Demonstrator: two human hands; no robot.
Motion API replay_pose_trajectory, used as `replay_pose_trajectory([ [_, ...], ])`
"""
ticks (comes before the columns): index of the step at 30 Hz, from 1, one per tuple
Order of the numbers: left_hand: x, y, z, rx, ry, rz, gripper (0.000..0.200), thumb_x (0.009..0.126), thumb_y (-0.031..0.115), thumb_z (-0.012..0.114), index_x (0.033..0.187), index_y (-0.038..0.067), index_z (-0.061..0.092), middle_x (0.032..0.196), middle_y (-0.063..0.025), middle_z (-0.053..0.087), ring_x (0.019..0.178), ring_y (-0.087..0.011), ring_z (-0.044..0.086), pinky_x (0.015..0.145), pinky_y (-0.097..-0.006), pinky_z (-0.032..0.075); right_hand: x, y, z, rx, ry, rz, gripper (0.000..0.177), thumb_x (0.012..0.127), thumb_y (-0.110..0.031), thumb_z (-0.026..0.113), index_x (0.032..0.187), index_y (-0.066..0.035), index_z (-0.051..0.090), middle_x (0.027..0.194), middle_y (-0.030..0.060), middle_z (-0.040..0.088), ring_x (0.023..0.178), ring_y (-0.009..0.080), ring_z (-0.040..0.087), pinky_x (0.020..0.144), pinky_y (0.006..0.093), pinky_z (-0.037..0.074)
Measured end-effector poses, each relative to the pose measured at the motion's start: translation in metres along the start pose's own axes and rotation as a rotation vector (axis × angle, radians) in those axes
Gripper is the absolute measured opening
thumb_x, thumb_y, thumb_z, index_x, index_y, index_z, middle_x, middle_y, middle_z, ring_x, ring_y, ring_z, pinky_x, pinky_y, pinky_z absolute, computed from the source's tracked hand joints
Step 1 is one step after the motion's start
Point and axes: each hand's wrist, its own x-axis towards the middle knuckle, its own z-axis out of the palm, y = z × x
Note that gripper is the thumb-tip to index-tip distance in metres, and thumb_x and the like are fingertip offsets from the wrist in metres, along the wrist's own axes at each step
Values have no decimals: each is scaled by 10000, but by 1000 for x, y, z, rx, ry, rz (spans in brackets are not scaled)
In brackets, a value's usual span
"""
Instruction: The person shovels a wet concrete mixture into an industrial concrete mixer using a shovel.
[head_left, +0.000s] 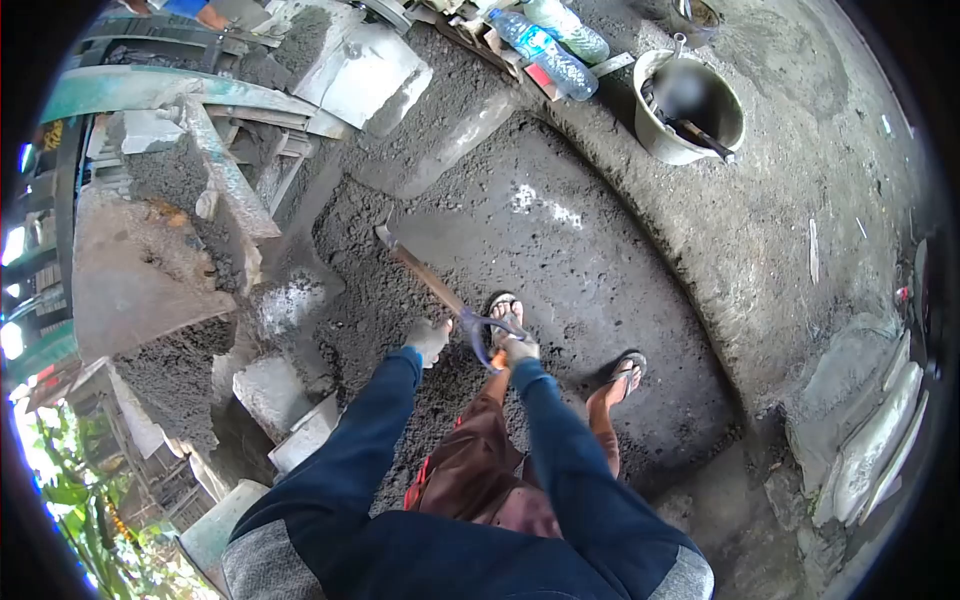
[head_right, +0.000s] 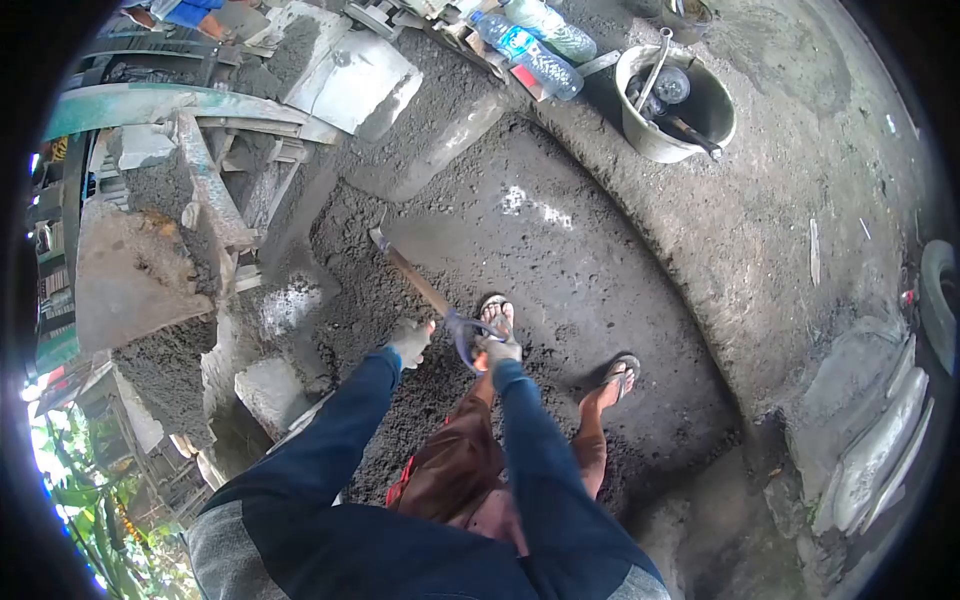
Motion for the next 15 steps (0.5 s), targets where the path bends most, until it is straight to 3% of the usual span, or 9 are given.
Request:
replay_pose_trajectory([
  [1, 1, -9, 7, -70, -64, 9, 515, 926, 496, 579, 1167, 43, 536, 959, -138, 635, 739, -285, 665, 637, -442, 567, 13, -7, -28, 20, -30, -4, 456, 779, 70, 603, 1226, -17, 578, 873, 110, 659, 657, 213, 639, 544, 362, 532],
  [3, 14, -40, 12, -205, -185, 36, 653, 909, 548, 578, 1354, 82, 472, 1036, -139, 624, 725, -287, 649, 667, -465, 566, 89, 44, -73, -254, 72, -206, 514, 729, 91, 583, 1233, -11, 574, 878, 121, 660, 664, 234, 638, 560, 374, 536],
  [4, 18, -52, 13, -280, -172, -1, 679, 907, 565, 568, 1360, 70, 464, 1056, -145, 618, 740, -297, 654, 673, -472, 566, 63, 31, -78, -130, -37, -74, 535, 693, 99, 563, 1217, -8, 582, 885, 128, 662, 684, 238, 641, 588, 371, 540],
  [6, 28, -65, 19, -428, -172, -61, 733, 902, 598, 548, 1374, 46, 447, 1097, -159, 605, 769, -317, 665, 685, -485, 565, 4, 10, -87, -67, -124, -28, 523, 680, 102, 562, 1191, -7, 592, 897, 117, 660, 687, 216, 642, 599, 347, 535],
  [9, 48, -62, 39, -657, -214, -178, 780, 902, 623, 518, 1396, 31, 399, 1173, -170, 572, 818, -360, 666, 740, -549, 546, -42, 25, -112, -57, -201, -117, 515, 721, 76, 622, 1225, -4, 559, 904, 102, 654, 709, 201, 641, 624, 328, 535],
  [10, 49, -55, 54, -766, -167, -189, 730, 909, 615, 512, 1342, 33, 426, 1114, -163, 585, 808, -380, 660, 745, -575, 537, -69, 19, -115, -82, -176, -137, 472, 753, 35, 656, 1214, -4, 565, 907, 100, 654, 727, 189, 638, 636, 319, 532],
  [11, 55, -45, 67, -878, -175, -206, 602, 912, 582, 537, 1193, 52, 479, 1004, -146, 588, 754, -367, 644, 732, -565, 541, -113, -2, -111, -109, -152, -158, 435, 785, -6, 691, 1203, -4, 571, 910, 98, 654, 745, 177, 636, 647, 310, 530],
  [13, 56, -17, 98, -1283, -207, -252, 427, 922, 493, 580, 1014, 85, 494, 862, -107, 577, 654, -300, 599, 671, -523, 535, -178, -35, -112, -57, -82, -119, 400, 817, -77, 728, 1183, -4, 584, 897, 82, 652, 738, 148, 629, 645, 301, 526],
  [15, 120, -38, 148, -1303, -444, -115, 376, 898, 456, 633, 973, 104, 525, 821, -91, 574, 618, -270, 577, 627, -500, 519, -186, -8, -135, 19, 148, -167, 414, 800, -49, 725, 1182, 2, 575, 843, 67, 648, 690, 140, 624, 625, 298, 522],
])
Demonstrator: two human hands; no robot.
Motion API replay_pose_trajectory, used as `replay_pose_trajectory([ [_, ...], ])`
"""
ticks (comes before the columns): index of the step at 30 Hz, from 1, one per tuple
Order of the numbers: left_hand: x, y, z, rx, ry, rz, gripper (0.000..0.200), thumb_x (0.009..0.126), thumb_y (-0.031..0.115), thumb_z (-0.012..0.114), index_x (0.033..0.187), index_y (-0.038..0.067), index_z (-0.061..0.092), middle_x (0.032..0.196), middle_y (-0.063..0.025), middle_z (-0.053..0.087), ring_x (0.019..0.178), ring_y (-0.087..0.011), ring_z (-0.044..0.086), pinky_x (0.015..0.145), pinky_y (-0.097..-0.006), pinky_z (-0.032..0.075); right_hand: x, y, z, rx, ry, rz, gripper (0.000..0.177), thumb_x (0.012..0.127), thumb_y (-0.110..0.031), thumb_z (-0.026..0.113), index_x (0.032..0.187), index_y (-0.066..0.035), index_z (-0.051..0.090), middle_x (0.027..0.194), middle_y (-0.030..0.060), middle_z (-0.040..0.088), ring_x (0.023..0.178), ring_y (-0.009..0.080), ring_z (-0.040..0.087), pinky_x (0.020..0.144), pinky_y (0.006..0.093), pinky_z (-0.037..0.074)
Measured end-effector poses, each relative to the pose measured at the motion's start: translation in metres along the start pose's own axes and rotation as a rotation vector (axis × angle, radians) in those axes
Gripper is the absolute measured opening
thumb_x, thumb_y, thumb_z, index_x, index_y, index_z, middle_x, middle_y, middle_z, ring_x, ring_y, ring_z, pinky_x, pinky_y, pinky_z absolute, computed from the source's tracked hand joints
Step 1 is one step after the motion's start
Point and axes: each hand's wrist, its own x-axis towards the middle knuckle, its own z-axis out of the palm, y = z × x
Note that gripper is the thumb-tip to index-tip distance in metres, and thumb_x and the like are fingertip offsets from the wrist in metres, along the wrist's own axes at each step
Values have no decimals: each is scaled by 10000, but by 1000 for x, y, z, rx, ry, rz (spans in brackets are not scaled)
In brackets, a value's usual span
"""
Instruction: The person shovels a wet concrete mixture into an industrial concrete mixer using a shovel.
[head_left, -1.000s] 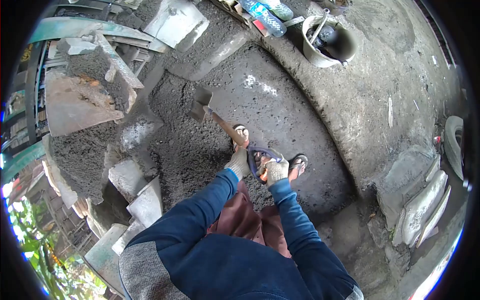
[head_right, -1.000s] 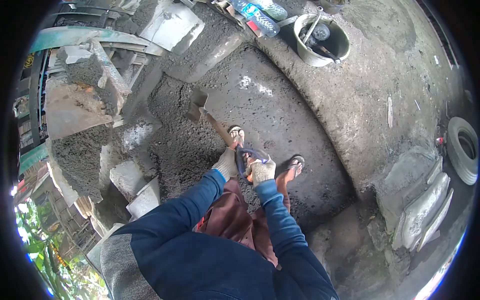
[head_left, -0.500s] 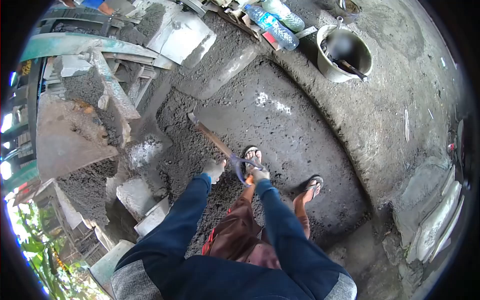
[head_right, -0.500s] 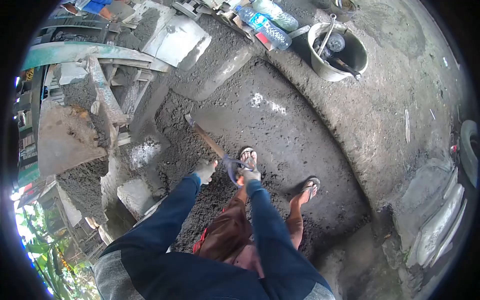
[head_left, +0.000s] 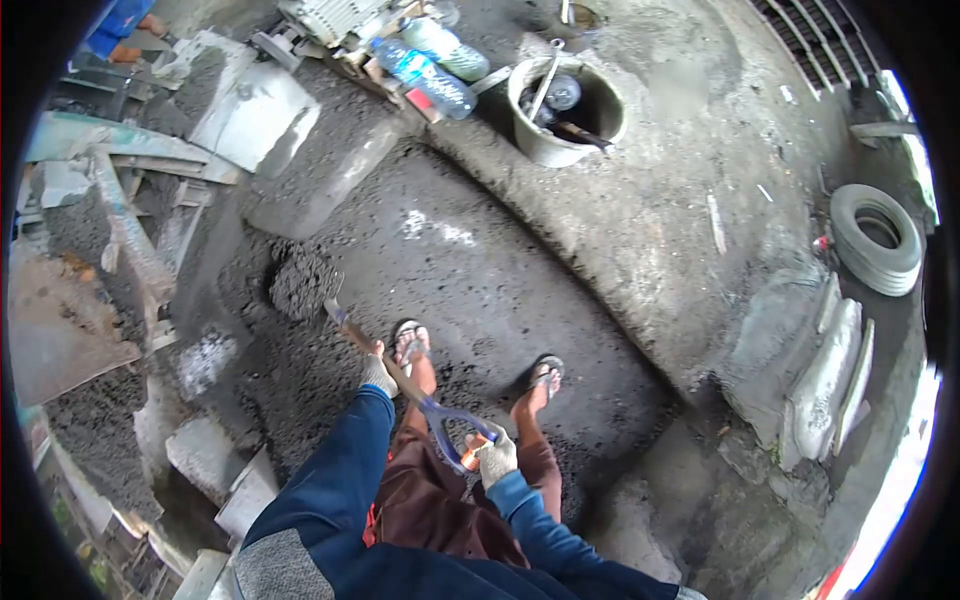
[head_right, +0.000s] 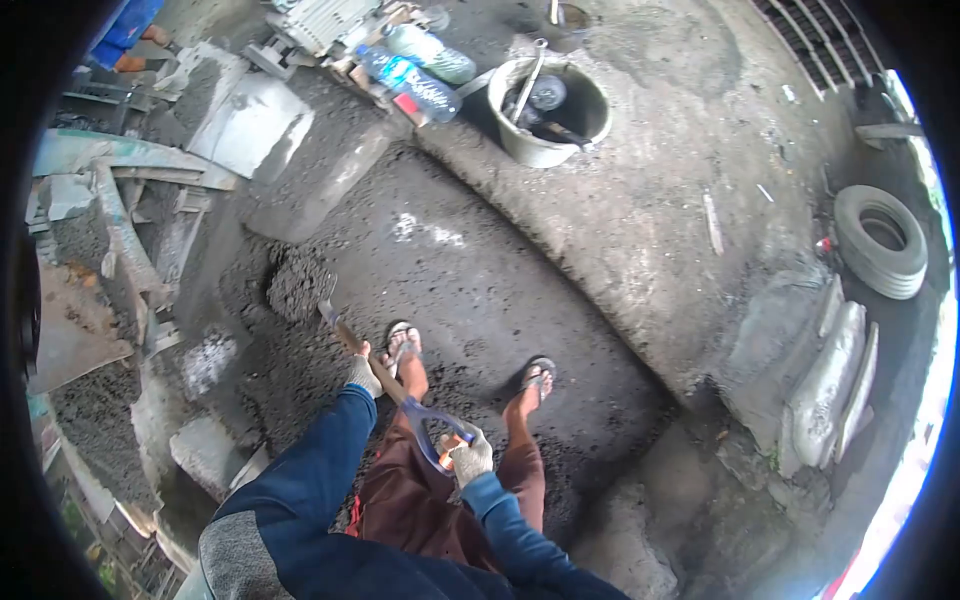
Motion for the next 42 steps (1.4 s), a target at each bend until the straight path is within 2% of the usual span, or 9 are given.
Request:
replay_pose_trajectory([
  [10, -64, -150, 94, -137, 68, -143, 135, 882, 81, 604, 893, 107, 472, 682, -75, 479, 585, -248, 489, 663, -469, 483, -7, -87, -143, -336, 456, -59, 121, 794, -145, 696, 881, -61, 698, 793, 35, 696, 694, 179, 664, 607, 349, 536],
  [13, -123, -195, 132, -199, 2, -112, 150, 876, 122, 617, 897, 113, 469, 748, -55, 481, 643, -254, 506, 732, -491, 494, 62, -59, -280, -764, 212, -635, 105, 785, -38, 680, 887, -23, 660, 758, 59, 676, 635, 150, 614, 579, 322, 519],
  [16, -178, -243, 150, -330, -190, -201, 337, 873, 304, 631, 965, 69, 409, 848, -114, 451, 745, -301, 515, 811, -519, 486, -5, -160, -312, -287, 165, -131, 88, 798, 15, 614, 872, -29, 627, 693, 96, 627, 517, 196, 578, 448, 392, 492],
  [24, -403, -233, 156, -703, -210, -85, 452, 851, 439, 682, 952, 81, 425, 757, -91, 479, 695, -307, 503, 683, -469, 493, -81, -288, -437, -316, 12, -15, 45, 798, 24, 508, 799, -18, 525, 562, 75, 428, 394, 216, 424, 366, 404, 414],
  [27, -326, -289, 136, -573, 34, -25, 310, 886, 363, 658, 894, 99, 498, 777, -72, 515, 713, -254, 514, 680, -451, 489, -87, -301, -482, -333, -22, -68, 46, 825, -10, 552, 787, -35, 553, 601, 100, 517, 403, 222, 457, 369, 399, 416],
  [30, -301, -337, 115, -497, -39, -70, 198, 919, 300, 621, 882, 130, 526, 815, -42, 544, 712, -242, 533, 650, -423, 484, -72, -303, -549, -1894, -107, -690, 222, 689, -303, 742, 585, -122, 663, 701, 157, 642, 702, 374, 628, 622, 458, 503],
  [33, -263, -380, 92, -386, -35, -60, 150, 924, 270, 555, 922, 120, 540, 813, -82, 545, 726, -278, 545, 665, -442, 478, -146, -309, -518, -2069, -114, -792, 167, 643, -299, 759, 619, -155, 679, 725, 132, 665, 726, 340, 648, 613, 461, 512],
  [39, -300, -323, 70, -480, -64, -24, 123, 913, 245, 581, 944, 138, 529, 839, -61, 514, 744, -249, 523, 663, -470, 476, -138, -260, -500, -1578, -6, -433, 160, 628, -281, 752, 598, -160, 651, 719, 114, 663, 731, 330, 649, 602, 459, 510],
  [42, -441, -207, 90, -566, -155, 202, 138, 882, 215, 629, 944, 135, 534, 839, -63, 506, 766, -227, 517, 649, -449, 489, -80, -237, -478, -1468, -156, -729, 159, 620, -273, 748, 588, -163, 637, 715, 105, 662, 733, 326, 650, 597, 457, 508],
])
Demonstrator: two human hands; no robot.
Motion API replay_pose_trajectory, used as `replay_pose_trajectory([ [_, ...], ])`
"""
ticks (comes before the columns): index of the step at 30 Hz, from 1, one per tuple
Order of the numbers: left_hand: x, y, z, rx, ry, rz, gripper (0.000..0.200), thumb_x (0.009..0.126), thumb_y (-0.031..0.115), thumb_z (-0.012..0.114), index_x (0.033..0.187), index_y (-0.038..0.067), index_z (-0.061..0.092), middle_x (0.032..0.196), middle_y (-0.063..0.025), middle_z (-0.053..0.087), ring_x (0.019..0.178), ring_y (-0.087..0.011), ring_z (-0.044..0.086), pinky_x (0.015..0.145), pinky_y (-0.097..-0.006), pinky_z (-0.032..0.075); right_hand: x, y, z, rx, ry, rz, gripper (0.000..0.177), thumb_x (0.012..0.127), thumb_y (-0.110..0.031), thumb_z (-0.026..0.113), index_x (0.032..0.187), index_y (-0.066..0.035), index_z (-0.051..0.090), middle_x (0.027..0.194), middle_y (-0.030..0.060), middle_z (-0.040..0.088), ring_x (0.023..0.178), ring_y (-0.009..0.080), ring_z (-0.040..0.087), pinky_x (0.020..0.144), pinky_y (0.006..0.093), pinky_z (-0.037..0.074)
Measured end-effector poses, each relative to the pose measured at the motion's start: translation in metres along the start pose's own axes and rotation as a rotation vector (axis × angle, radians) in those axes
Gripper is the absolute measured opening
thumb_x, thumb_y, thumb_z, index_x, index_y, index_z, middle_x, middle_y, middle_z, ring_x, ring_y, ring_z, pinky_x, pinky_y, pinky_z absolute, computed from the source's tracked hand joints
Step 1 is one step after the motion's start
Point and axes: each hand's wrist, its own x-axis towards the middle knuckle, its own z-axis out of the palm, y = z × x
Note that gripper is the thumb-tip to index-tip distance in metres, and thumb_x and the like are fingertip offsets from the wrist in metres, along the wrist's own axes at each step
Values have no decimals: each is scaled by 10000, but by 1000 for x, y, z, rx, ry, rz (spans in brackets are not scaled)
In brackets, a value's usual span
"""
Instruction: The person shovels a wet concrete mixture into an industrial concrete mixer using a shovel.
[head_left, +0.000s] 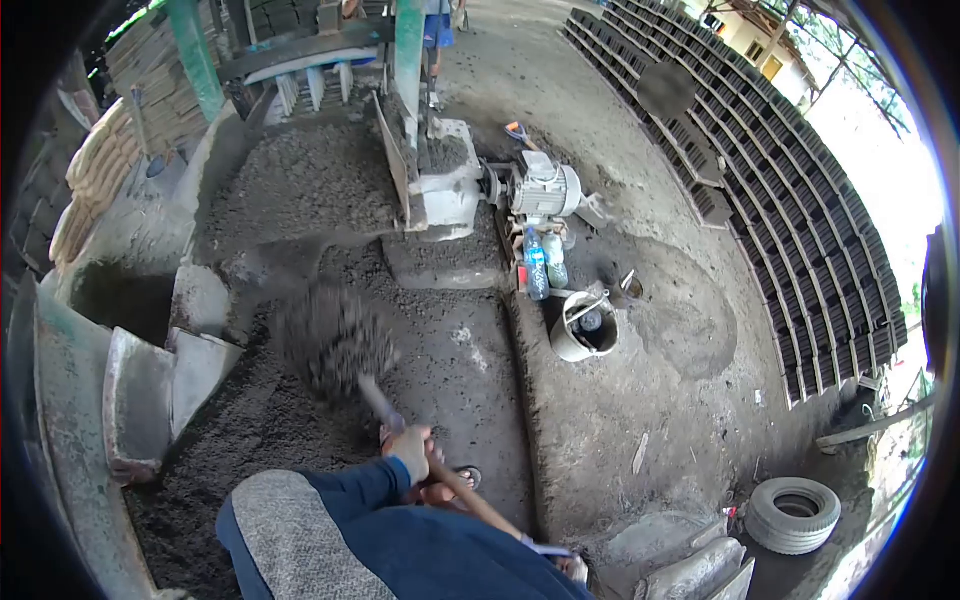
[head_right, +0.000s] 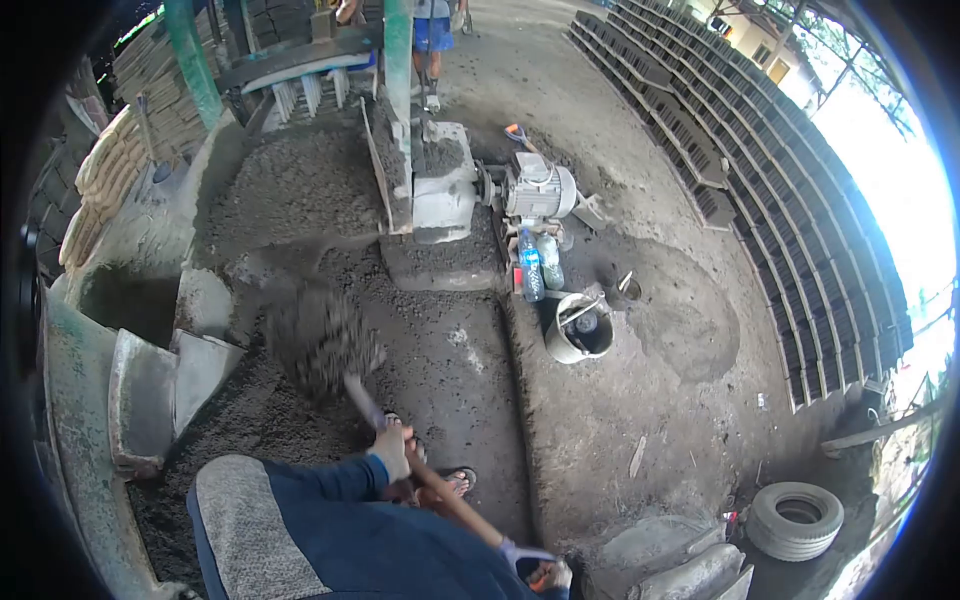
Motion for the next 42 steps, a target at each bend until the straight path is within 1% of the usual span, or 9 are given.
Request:
replay_pose_trajectory([
  [3, -46, 109, 92, 29, -365, 218, 162, 872, 195, 639, 867, 116, 498, 725, -44, 462, 645, -217, 504, 626, -442, 490, 63, -139, -7, -196, 457, -544, 110, 624, -163, 689, 639, -92, 608, 706, 125, 618, 719, 347, 621, 646, 456, 511],
  [9, -132, 323, 274, -45, -771, 378, 196, 903, 169, 581, 785, 110, 435, 633, -14, 445, 576, -187, 481, 665, -400, 463, 102, -458, -105, 1178, 475, -812, 396, 795, -376, 778, 852, -33, 589, 702, 22, 617, 650, 142, 610, 578, 284, 496],
  [14, -85, 477, 300, -172, -1363, 271, 244, 930, 211, 523, 726, 90, 464, 627, -24, 476, 586, -168, 512, 584, -328, 434, 43, -634, -152, -76, 962, -1408, 196, 767, -171, 718, 933, -71, 687, 845, 85, 682, 773, 236, 671, 793, 392, 536],
  [15, -105, 471, 278, -210, -1150, 500, 246, 934, 217, 510, 727, 87, 484, 632, -26, 477, 586, -176, 504, 580, -332, 435, 10, -670, -160, -201, 789, -1521, 234, 704, -177, 709, 924, -103, 681, 866, 63, 669, 799, 247, 654, 852, 414, 515],
  [23, -71, 437, 167, 68, -822, 709, 160, 849, 265, 605, 787, 179, 484, 655, 32, 481, 537, -143, 449, 578, -319, 425, 46, -573, 12, -510, 272, -1186, 71, 748, -197, 600, 780, -190, 663, 830, 12, 605, 881, 214, 601, 984, 515, 403],
  [30, -98, 320, 125, 170, -1175, 589, 285, 893, 364, 603, 733, 189, 444, 660, 28, 465, 543, -135, 421, 612, -363, 402, 180, -434, 76, -1100, 18, -595, 131, 881, -191, 519, 926, -189, 642, 906, -7, 626, 971, 189, 564, 1009, 469, 360],
  [34, -102, 237, 84, 233, -1159, 737, 245, 889, 353, 625, 766, 185, 496, 714, 2, 506, 615, -162, 474, 708, -384, 426, 159, -357, 60, -565, 610, -598, 147, 911, -205, 500, 988, -172, 620, 897, 13, 612, 1015, 189, 561, 1016, 401, 358],
  [36, -84, 211, 47, 117, -1003, 699, 212, 889, 321, 619, 781, 179, 504, 757, -23, 522, 662, -179, 491, 758, -401, 429, 142, -346, 26, -572, 316, -301, 220, 914, -204, 500, 1094, -150, 614, 1049, 43, 621, 1078, 204, 563, 995, 380, 391],
  [42, -93, 116, -9, -1, -390, 684, 256, 880, 254, 634, 751, 97, 478, 677, -15, 461, 640, -190, 475, 722, -402, 452, 107, -235, 37, -87, 405, -344, 335, 843, -271, 605, 1139, -116, 632, 1132, 122, 637, 1034, 352, 585, 920, 421, 469],
])
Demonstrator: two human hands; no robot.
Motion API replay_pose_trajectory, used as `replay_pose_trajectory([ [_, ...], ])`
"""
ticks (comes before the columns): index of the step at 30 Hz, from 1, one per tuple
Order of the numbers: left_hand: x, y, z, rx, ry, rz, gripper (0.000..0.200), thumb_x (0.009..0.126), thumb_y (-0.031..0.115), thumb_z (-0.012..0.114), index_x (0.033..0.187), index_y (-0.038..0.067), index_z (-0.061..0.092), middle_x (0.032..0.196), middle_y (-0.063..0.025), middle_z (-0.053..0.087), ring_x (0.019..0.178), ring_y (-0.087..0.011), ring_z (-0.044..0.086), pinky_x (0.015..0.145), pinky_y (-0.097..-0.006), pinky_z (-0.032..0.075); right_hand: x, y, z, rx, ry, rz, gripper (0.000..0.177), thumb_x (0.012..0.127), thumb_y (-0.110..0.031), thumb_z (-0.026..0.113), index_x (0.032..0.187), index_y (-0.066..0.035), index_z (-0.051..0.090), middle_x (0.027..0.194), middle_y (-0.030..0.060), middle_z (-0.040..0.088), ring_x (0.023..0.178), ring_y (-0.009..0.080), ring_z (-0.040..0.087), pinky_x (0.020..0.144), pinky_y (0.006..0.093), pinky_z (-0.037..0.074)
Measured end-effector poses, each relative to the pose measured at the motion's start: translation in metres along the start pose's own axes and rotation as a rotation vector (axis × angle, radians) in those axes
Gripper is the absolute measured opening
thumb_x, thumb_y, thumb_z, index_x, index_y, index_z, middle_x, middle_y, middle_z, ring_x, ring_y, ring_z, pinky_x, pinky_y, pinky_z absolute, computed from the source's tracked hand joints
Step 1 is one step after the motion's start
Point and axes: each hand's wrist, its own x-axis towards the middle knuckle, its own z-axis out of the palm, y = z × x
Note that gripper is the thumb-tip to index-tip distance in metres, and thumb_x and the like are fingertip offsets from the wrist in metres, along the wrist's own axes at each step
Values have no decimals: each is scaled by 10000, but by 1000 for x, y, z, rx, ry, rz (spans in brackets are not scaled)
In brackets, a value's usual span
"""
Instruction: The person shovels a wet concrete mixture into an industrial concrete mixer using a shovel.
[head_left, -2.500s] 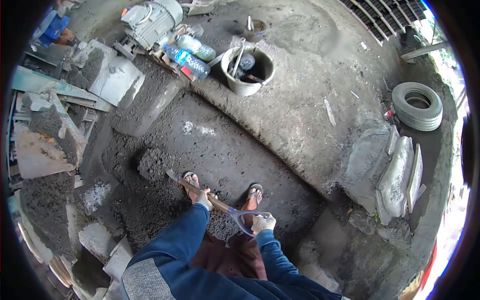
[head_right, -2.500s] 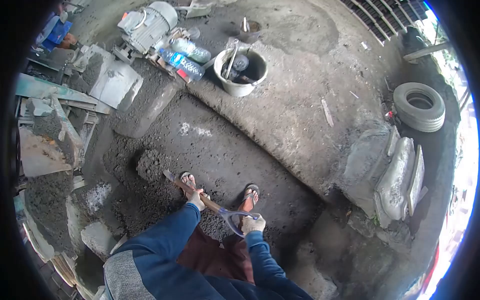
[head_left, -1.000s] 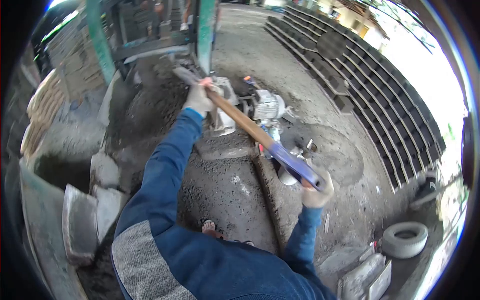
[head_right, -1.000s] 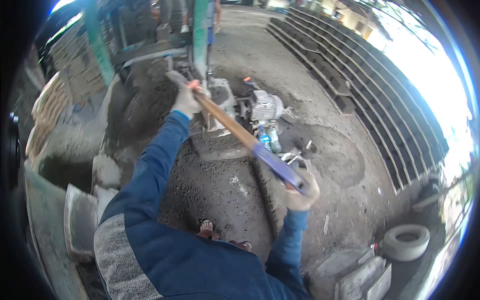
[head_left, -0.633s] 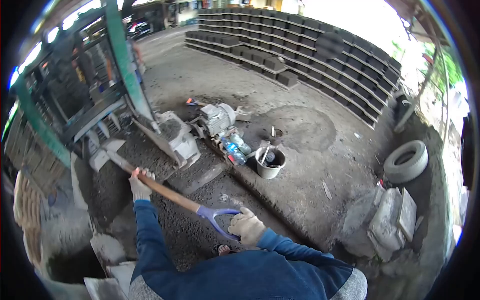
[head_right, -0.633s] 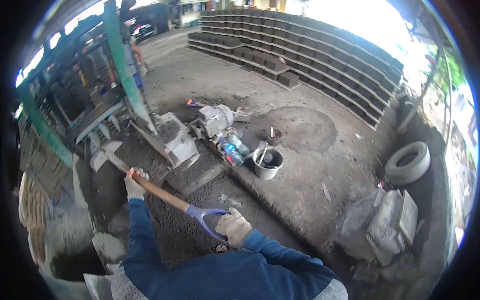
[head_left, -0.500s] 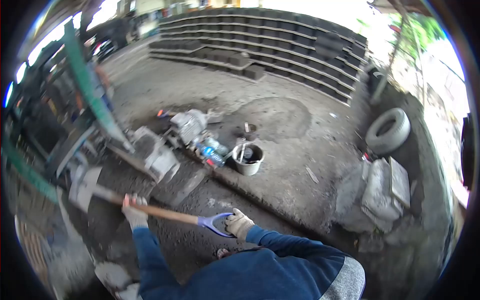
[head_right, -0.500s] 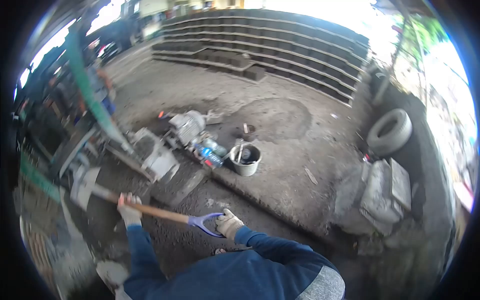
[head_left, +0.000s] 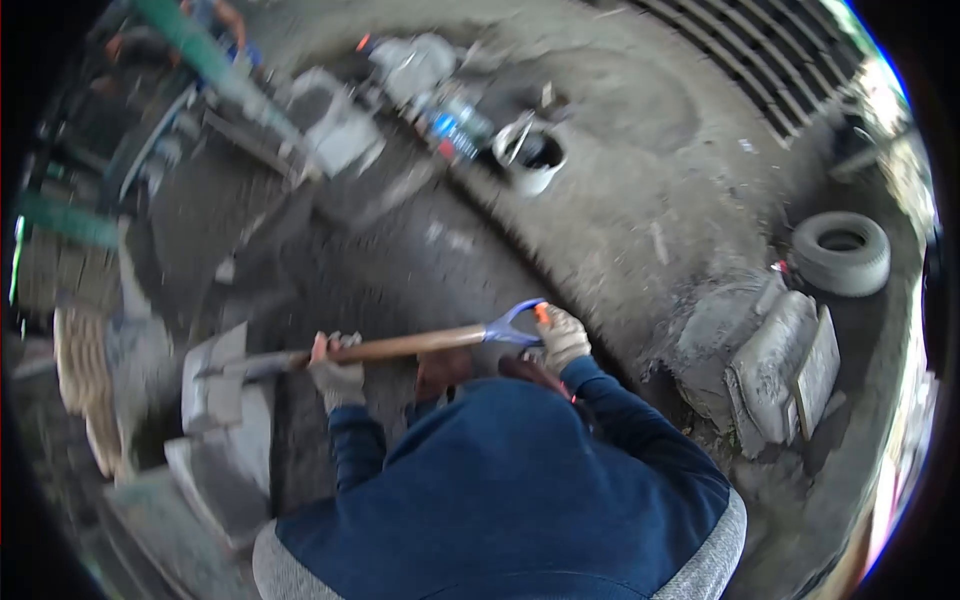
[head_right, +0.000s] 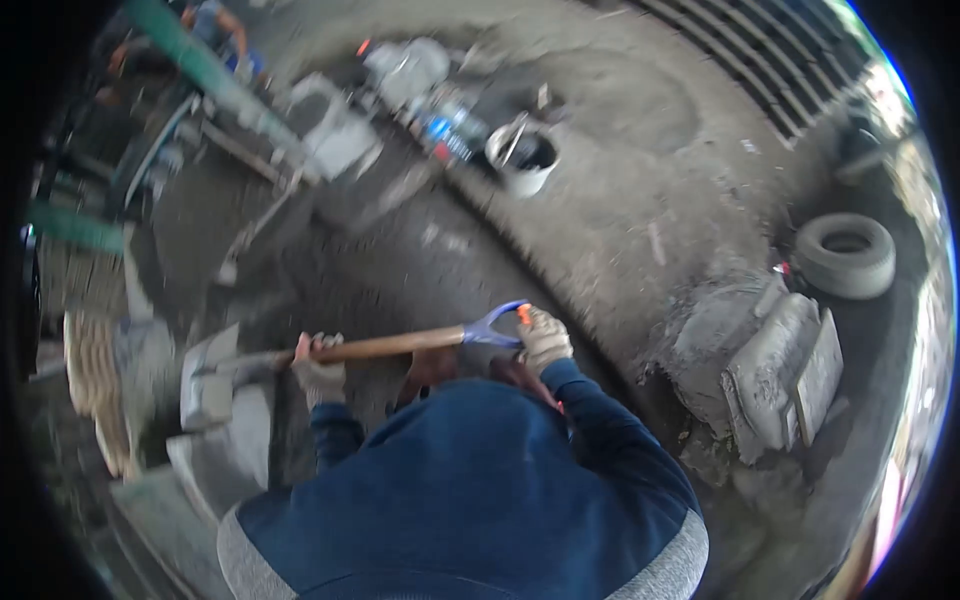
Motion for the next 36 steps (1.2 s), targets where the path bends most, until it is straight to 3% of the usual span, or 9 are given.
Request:
replay_pose_trajectory([
  [3, -33, -16, -15, 68, 235, -64, 250, 852, 248, 671, 778, 96, 487, 689, -28, 485, 668, -213, 510, 727, -410, 474, -25, 15, -33, -145, -243, -284, 271, 760, -207, 664, 1016, -122, 692, 1117, 135, 642, 1060, 346, 585, 922, 416, 479],
  [10, -25, -77, -27, -66, 186, -208, 308, 845, 367, 677, 842, 107, 512, 736, -62, 547, 700, -259, 553, 774, -470, 466, -45, 52, -22, 750, -171, 455, 316, 676, 11, 790, 954, -30, 645, 881, 80, 695, 801, 149, 658, 735, 283, 535],
  [14, 15, -234, -60, -265, 461, -605, 254, 879, 302, 653, 841, 118, 482, 674, -14, 477, 533, -164, 462, 528, -323, 462, -48, 44, -13, 914, -45, 914, 241, 768, 31, 746, 956, -28, 607, 734, 54, 614, 548, 140, 583, 445, 306, 479],
  [18, 19, -367, -78, -130, 580, -1116, 258, 934, 239, 585, 745, 140, 441, 610, -20, 444, 506, -187, 479, 492, -366, 443, -81, 55, -36, 650, 112, 1205, 172, 805, 58, 686, 927, -7, 584, 672, 69, 575, 456, 157, 536, 374, 322, 440],
  [21, -6, -424, -58, -111, 607, -1171, 187, 910, 189, 625, 788, 103, 513, 621, -85, 497, 510, -284, 511, 558, -512, 471, -103, 67, -69, 605, 306, 1239, 161, 791, 66, 660, 918, -8, 594, 656, 73, 567, 473, 178, 544, 402, 356, 472],
  [26, 41, -474, -92, -133, 502, -1272, 222, 903, 192, 621, 773, 87, 475, 593, -76, 442, 511, -282, 496, 552, -502, 462, -40, 19, -40, 411, 253, 1251, 183, 775, 111, 650, 917, 10, 597, 739, 75, 611, 577, 159, 575, 494, 330, 498],
  [31, 219, -361, -162, -138, 354, -1028, 241, 852, 171, 541, 684, 131, 373, 587, -14, 403, 499, -178, 454, 498, -345, 408, 20, -24, 137, 556, -39, 996, 268, 750, 3, 778, 968, 41, 627, 851, 83, 663, 727, 153, 614, 685, 310, 529],
  [35, 320, -276, -210, -45, 426, -838, 157, 916, 170, 546, 797, 124, 454, 621, -31, 437, 497, -219, 441, 549, -398, 452, 69, -73, 238, 344, -213, 436, 248, 748, -16, 772, 959, -18, 641, 783, 58, 642, 665, 167, 607, 614, 301, 509],
  [36, 315, -269, -204, -56, 465, -797, 168, 916, 174, 551, 789, 123, 454, 618, -29, 428, 505, -219, 440, 566, -400, 453, 76, -72, 234, 515, -223, 561, 260, 749, -14, 771, 972, -21, 636, 794, 68, 644, 657, 179, 609, 610, 307, 511],
])
